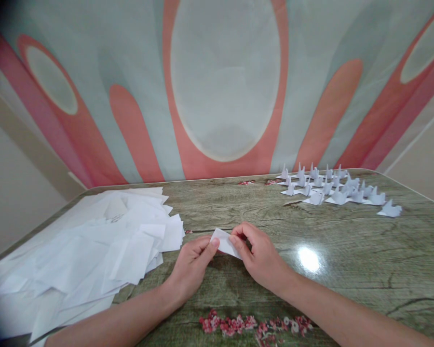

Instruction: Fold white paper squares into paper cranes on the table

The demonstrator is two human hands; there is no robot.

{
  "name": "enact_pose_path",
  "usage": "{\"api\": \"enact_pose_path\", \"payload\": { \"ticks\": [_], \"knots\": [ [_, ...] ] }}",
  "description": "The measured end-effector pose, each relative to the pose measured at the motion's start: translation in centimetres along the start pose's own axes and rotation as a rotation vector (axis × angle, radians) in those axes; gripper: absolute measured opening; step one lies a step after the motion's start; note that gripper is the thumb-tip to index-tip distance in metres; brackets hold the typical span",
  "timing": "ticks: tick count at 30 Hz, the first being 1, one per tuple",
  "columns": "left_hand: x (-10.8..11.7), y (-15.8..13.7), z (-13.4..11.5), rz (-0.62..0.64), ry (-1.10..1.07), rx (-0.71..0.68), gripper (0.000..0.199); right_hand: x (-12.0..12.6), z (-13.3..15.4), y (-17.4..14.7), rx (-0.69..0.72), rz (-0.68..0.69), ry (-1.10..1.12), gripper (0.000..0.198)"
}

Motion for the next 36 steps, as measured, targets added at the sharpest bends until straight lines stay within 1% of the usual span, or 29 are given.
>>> {"api": "enact_pose_path", "payload": {
  "ticks": [3, 11, 15, 17, 22, 28, 31, 34, 36],
  "knots": [
    [0.1, 0.0, 0.1, -0.002, -0.003, -0.004, 0.041, 0.0, 0.1, 0.0, 0.000, 0.002, 0.002, 0.016],
    [0.1, 0.0, 0.0, 0.019, -0.116, 0.003, 0.039, 0.2, 0.2, 0.0, -0.024, -0.009, 0.030, 0.016],
    [-0.4, -0.2, 0.1, 0.131, -0.177, 0.033, 0.035, 0.2, 0.6, -0.2, -0.031, -0.042, 0.051, 0.015],
    [-0.7, -0.3, 0.4, 0.158, -0.178, 0.056, 0.032, 0.2, 1.0, -0.2, -0.012, -0.050, 0.070, 0.015],
    [-0.9, -0.3, 0.6, 0.127, -0.116, 0.048, 0.031, 0.1, 1.7, -0.2, 0.018, -0.058, 0.090, 0.014],
    [-1.0, -0.1, 0.4, 0.047, -0.025, 0.063, 0.029, -0.1, 1.3, -0.3, -0.038, -0.053, 0.094, 0.015],
    [-1.0, -0.2, 0.2, 0.019, 0.014, 0.039, 0.028, -0.3, 1.1, -0.3, -0.060, -0.061, 0.096, 0.015],
    [-1.0, -0.2, 0.1, 0.019, 0.017, 0.026, 0.030, -0.4, 0.9, -0.3, -0.069, -0.081, 0.093, 0.015],
    [-1.1, -0.3, 0.3, 0.052, 0.017, 0.038, 0.036, -0.4, 0.9, -0.3, -0.069, -0.095, 0.093, 0.015]
  ]
}}
Point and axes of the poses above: each hand's wrist, its own y-axis towards the middle knuckle, its own x-axis out of the back of the hand, z = x × y, the point moved 4 cm from there along y, towards the middle knuckle, and after that the axes turned 13 degrees about x, right-handed, at the moved point
